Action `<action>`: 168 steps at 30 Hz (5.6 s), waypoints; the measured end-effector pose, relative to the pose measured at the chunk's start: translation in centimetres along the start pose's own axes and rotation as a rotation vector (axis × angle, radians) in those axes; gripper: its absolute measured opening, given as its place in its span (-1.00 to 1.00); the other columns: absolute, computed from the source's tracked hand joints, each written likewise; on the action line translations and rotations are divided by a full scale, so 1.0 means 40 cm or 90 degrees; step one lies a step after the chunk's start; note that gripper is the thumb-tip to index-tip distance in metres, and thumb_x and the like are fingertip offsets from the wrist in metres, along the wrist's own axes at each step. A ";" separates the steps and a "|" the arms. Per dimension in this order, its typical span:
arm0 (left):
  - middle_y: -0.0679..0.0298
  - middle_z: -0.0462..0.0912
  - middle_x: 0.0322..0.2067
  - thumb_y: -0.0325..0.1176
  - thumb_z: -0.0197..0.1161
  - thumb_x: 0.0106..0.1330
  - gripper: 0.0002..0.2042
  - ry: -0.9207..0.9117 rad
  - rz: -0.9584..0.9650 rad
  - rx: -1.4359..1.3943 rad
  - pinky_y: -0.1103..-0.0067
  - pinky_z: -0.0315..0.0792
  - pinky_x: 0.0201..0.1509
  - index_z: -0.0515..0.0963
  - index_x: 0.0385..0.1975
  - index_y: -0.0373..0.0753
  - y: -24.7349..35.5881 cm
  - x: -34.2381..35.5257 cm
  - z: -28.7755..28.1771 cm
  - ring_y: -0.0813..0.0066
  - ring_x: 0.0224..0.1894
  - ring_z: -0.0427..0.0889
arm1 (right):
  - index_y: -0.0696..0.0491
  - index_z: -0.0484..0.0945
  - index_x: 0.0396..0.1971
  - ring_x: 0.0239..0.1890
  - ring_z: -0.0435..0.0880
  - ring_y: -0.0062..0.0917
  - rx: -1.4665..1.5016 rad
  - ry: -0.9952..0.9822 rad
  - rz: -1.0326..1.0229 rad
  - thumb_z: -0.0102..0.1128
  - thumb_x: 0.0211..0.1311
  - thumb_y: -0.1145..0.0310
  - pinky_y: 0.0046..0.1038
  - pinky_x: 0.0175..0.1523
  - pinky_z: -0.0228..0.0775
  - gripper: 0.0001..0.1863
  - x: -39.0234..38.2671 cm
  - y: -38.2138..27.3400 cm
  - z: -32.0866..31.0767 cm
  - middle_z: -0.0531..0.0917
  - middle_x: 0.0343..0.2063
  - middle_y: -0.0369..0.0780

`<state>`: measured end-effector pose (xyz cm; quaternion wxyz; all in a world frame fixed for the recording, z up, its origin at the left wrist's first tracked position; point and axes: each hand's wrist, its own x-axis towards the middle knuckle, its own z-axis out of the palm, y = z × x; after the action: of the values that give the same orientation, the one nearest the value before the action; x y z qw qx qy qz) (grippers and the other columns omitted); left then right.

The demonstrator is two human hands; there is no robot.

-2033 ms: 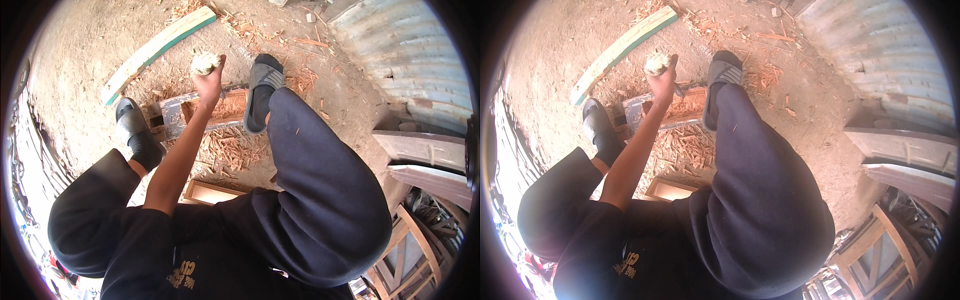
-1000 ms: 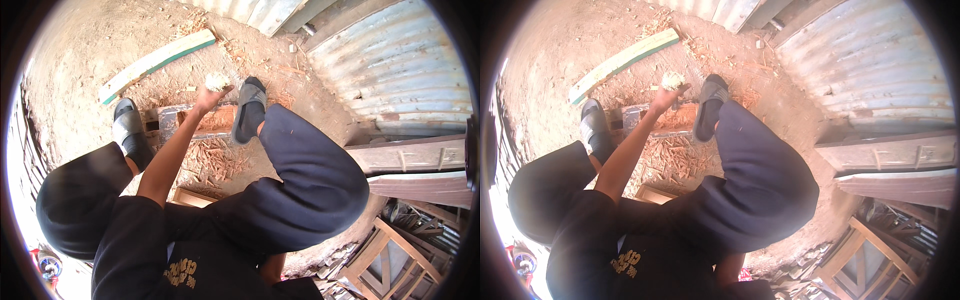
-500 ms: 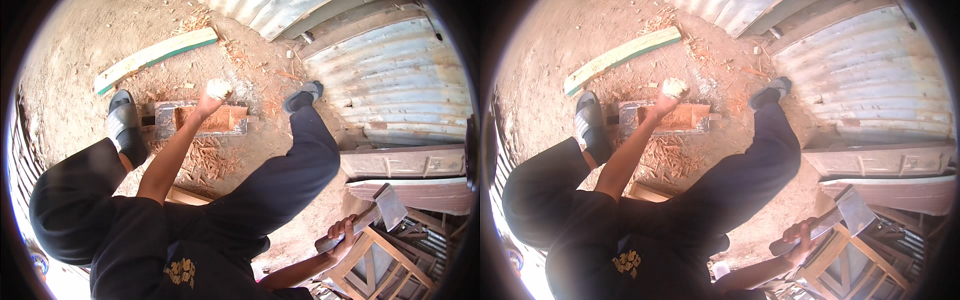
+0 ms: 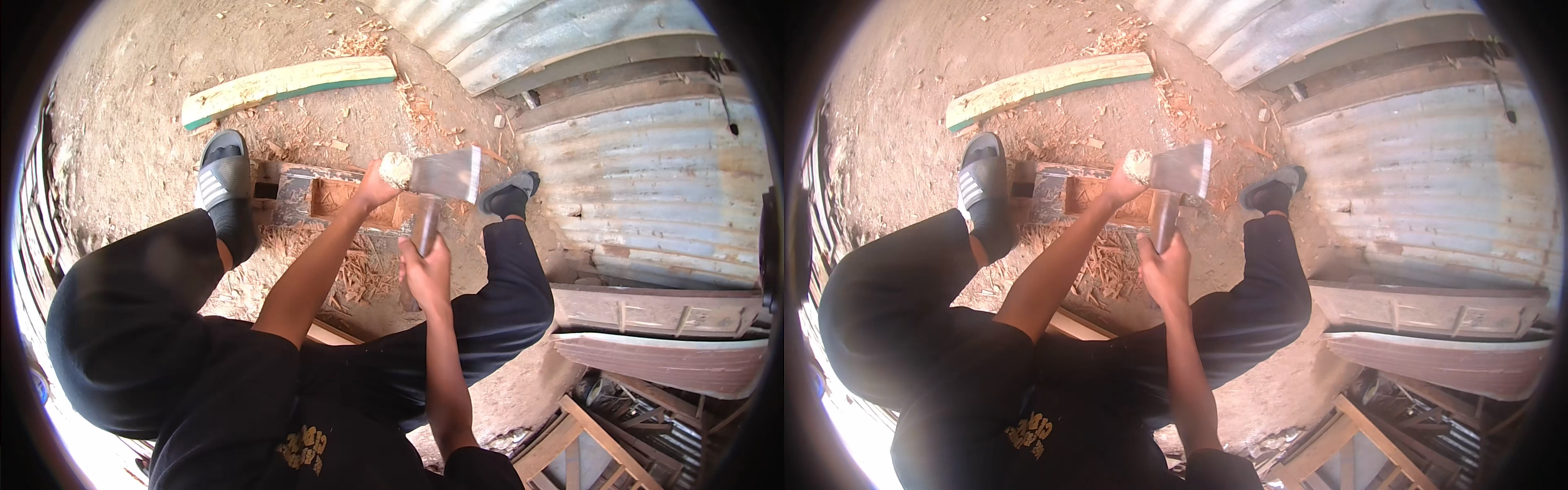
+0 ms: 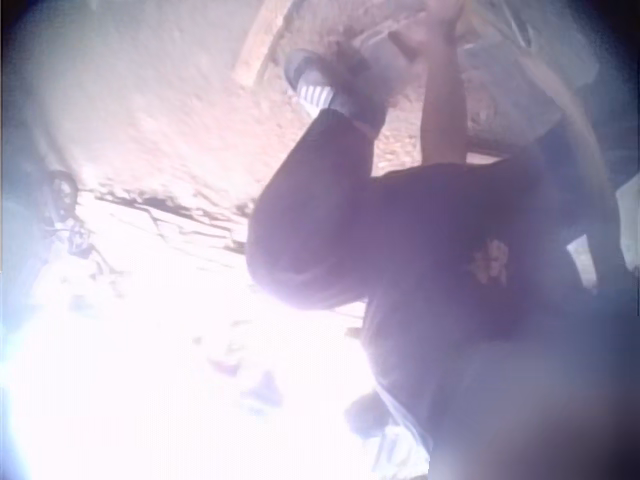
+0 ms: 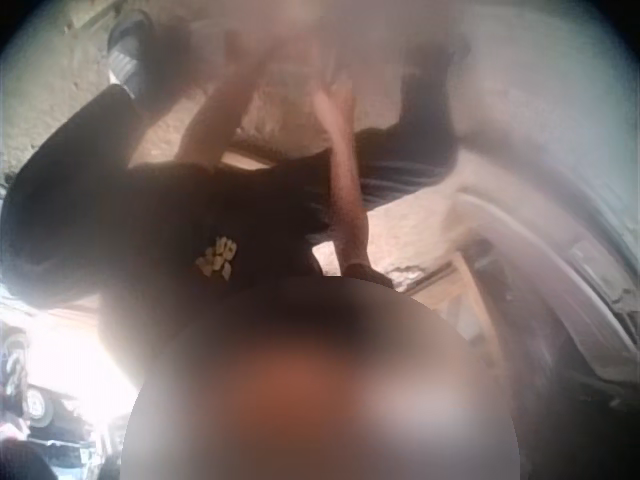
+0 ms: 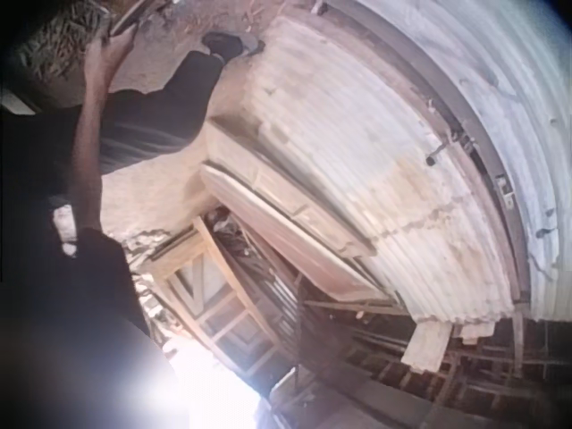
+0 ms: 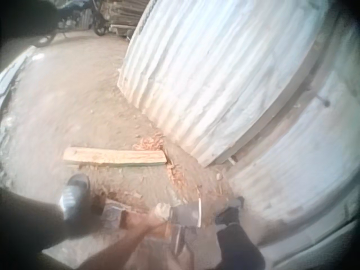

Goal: The person sits on the ground and uses a small axe to repeatedly strike and chip away at a rectangular wooden block, removing wood chips and shaping the block.

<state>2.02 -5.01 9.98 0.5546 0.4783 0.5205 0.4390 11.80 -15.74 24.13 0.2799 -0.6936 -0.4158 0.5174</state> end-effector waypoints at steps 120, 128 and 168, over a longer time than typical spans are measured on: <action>-0.08 0.55 -0.64 -0.33 0.16 -0.04 -0.81 0.143 -0.023 0.632 0.30 0.46 -0.39 0.51 -0.62 -0.37 0.113 0.300 -0.170 0.02 -0.51 0.60 | 0.15 0.40 -0.65 -0.72 0.43 -0.61 0.114 -0.164 0.415 0.09 0.08 0.34 -0.53 -0.61 0.29 -0.78 0.155 0.113 -0.019 0.43 -0.75 -0.28; 0.01 0.59 -0.44 -0.19 0.23 0.07 -0.58 -0.019 0.100 0.591 0.42 0.55 -0.24 0.45 -0.18 -0.41 0.125 0.157 -0.136 0.18 -0.42 0.63 | 0.14 0.41 -0.61 -0.71 0.42 -0.60 0.244 -0.154 0.389 0.10 0.08 0.36 -0.50 -0.58 0.33 -0.81 0.116 0.099 -0.021 0.43 -0.72 -0.28; 0.13 0.61 -0.45 -0.41 0.40 -0.06 -0.31 -0.190 -0.028 0.292 0.63 0.44 -0.35 0.27 0.12 -0.50 0.158 0.112 0.029 0.52 -0.49 0.55 | 0.11 0.40 -0.55 -0.67 0.40 -0.62 0.443 -0.106 0.337 0.14 0.07 0.37 -0.51 -0.54 0.33 -0.84 0.059 0.098 -0.145 0.42 -0.66 -0.30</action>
<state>3.56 0.32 15.51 0.5117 0.6392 0.5294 0.2219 18.70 -15.41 21.56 0.3204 -0.5966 -0.0462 0.7344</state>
